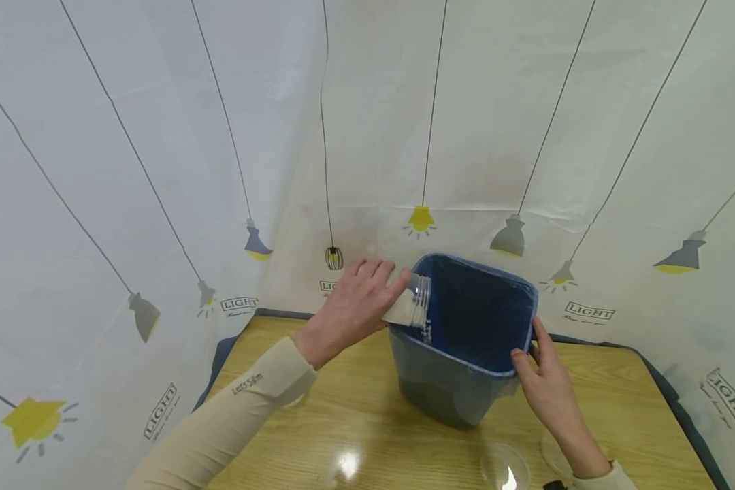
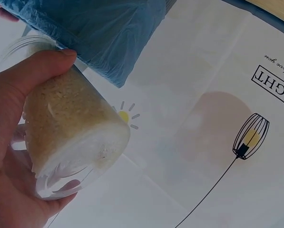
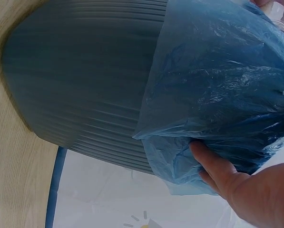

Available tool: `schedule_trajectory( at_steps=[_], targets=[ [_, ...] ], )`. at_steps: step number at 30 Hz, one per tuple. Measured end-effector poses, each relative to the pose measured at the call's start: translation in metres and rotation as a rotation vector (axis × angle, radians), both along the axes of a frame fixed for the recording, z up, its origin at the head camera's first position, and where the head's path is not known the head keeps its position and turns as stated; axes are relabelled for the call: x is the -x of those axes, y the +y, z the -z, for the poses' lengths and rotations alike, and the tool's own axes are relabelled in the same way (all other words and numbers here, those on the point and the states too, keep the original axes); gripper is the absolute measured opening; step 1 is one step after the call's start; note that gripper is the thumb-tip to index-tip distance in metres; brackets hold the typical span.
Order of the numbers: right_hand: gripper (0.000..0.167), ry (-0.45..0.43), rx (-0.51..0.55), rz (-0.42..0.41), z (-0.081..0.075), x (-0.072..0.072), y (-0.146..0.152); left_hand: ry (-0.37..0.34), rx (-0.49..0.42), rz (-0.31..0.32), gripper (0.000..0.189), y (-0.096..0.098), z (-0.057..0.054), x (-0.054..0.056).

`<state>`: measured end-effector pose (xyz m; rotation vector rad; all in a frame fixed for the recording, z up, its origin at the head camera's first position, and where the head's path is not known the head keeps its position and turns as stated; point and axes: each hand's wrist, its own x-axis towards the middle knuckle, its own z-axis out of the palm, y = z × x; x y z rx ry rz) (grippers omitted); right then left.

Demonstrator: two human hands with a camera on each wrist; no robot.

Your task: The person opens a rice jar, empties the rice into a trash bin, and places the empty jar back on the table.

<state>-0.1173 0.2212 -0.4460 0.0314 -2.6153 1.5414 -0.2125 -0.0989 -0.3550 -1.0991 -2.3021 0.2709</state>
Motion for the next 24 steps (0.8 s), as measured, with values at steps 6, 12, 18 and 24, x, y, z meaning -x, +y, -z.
schedule_trajectory(
  at_steps=[6,12,18,24],
  targets=[
    [0.075,-0.006,-0.001,0.001,0.0008,0.0004,0.0004,0.023,0.028,-0.007,0.093,0.0005,-0.0011,-0.0006],
    [0.075,0.004,0.004,-0.005,0.0015,0.0006,0.0006,0.027,0.031,-0.005,0.091,0.0008,-0.0017,-0.0003],
    [0.075,0.003,0.011,-0.007,0.0011,0.0006,0.0002,0.03,0.042,-0.011,0.09,0.0006,-0.0016,-0.0005],
    [0.076,-0.009,0.017,-0.005,0.0002,0.0002,-0.0002,0.049,0.054,-0.011,0.082,0.0005,-0.0007,-0.0003]
  ],
)
